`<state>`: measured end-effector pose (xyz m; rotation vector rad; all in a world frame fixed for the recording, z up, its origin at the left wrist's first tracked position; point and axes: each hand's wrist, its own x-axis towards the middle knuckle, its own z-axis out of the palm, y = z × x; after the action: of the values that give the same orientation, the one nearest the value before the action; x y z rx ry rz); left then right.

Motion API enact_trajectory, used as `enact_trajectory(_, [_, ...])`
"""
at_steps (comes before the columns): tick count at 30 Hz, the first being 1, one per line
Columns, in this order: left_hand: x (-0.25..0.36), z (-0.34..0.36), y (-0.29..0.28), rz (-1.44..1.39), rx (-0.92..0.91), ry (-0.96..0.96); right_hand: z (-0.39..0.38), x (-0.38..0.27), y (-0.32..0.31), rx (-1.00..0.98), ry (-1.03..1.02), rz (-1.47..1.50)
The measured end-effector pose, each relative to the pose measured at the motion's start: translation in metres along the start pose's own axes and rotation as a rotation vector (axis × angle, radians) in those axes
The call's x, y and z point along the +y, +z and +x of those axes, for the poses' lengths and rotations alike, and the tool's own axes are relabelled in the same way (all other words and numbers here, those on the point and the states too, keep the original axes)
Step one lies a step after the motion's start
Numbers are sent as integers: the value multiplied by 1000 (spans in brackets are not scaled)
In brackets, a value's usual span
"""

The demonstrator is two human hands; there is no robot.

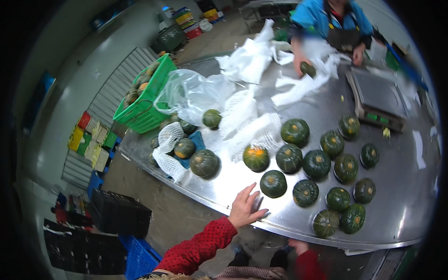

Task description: The person wipes small green pumpkins with a blue cloth on a stainless steel table, then places them into white mesh bags. The person handles the pumpkins one at a time, rotating them while wiping, and occasionally moves the cloth or bag aside to reach the next item.

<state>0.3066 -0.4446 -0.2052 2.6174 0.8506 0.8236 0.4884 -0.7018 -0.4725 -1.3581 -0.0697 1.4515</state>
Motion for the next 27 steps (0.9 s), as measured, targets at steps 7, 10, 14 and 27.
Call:
enact_trajectory(7, [-44, -22, -21, -34, 358, -71, -181, -149, 316, -656, -683, -640])
enact_trajectory(10, [-109, -45, -92, 128, 377, -52, -219, -158, 452, -1046, -1069, -796])
enact_trajectory(14, [-229, -90, -200, 474, 327, -116, -236, -98, 574, -1171, -1331, -628])
enact_trajectory(27, [-430, -136, -489, 987, 185, -806, -228, -84, 782, -1234, -1465, -443])
